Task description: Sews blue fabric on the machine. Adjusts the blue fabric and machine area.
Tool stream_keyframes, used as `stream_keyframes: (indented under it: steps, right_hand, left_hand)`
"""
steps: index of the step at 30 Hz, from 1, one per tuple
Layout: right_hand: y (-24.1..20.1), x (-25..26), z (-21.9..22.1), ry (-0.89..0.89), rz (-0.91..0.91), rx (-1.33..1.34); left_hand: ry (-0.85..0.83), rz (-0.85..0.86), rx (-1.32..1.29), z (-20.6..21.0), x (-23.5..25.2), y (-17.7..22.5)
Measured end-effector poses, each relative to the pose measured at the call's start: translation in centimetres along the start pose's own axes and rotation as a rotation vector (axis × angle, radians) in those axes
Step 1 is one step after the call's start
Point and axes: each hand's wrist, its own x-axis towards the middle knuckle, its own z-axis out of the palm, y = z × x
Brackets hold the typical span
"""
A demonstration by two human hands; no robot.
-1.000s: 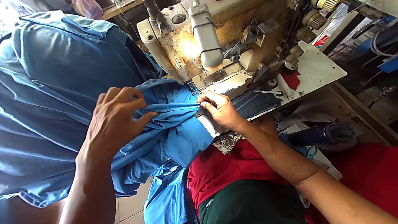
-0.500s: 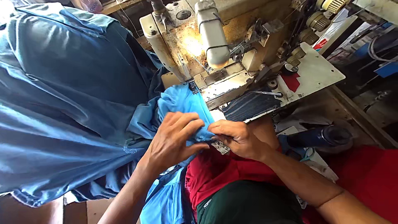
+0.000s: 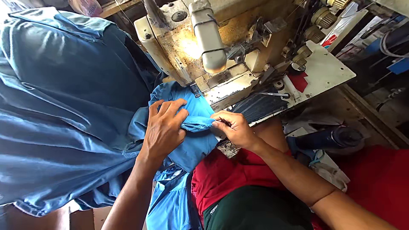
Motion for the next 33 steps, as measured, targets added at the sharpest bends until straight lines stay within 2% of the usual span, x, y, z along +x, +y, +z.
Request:
stream_keyframes:
  steps: [6,10,12,16,19,21,23,26,28,30,33]
  right_hand:
    - [-0.4,2.7,0.9,0.015,0.002,0.059]
    - [-0.2,3.7,1.3,0.034,0.008,0.078]
    - [-0.1,4.0,1.1,0.016,0.015,0.099]
    - [-0.8,4.3,-0.1,-0.123,-0.052,0.016]
    - [-2.2,3.8,-0.9,-0.303,-0.213,-0.112]
    - [-2.7,2.4,-0.6,-0.319,-0.289,-0.132]
    - [-3.0,0.9,-0.4,-0.239,-0.305,-0.153]
    - [-2.5,-0.9,-0.1,-0.092,-0.277,-0.138]
    - [-1.9,-1.9,0.2,-0.054,-0.250,-0.113]
    - [-1.4,-2.2,0.5,-0.036,-0.227,-0.087]
    - [-1.5,-2.4,0.2,-0.025,-0.183,-0.041]
  left_hand:
    - [-0.012,-0.025,-0.029,-1.1,1.0,-3.1]
    - [-0.176,-0.132,-0.019,-3.1,1.1,-6.1]
    - [-0.193,-0.136,-0.028,-4.6,1.0,-6.8]
    - [-0.051,0.108,-0.233,-6.7,0.4,-3.6]
    - [-0.014,0.160,-0.392,-5.6,-0.3,0.1]
    - [-0.005,0.150,-0.494,-4.0,-0.6,1.5]
    - [0.068,0.118,-0.494,-2.4,-0.7,2.2]
    - [0.144,-0.050,-0.113,-0.1,-1.0,2.9]
    - [0.219,-0.207,0.058,2.0,-1.3,3.7]
    - [0.263,-0.314,0.106,3.7,-1.4,4.5]
    - [0.258,-0.352,0.071,4.4,-1.6,4.8]
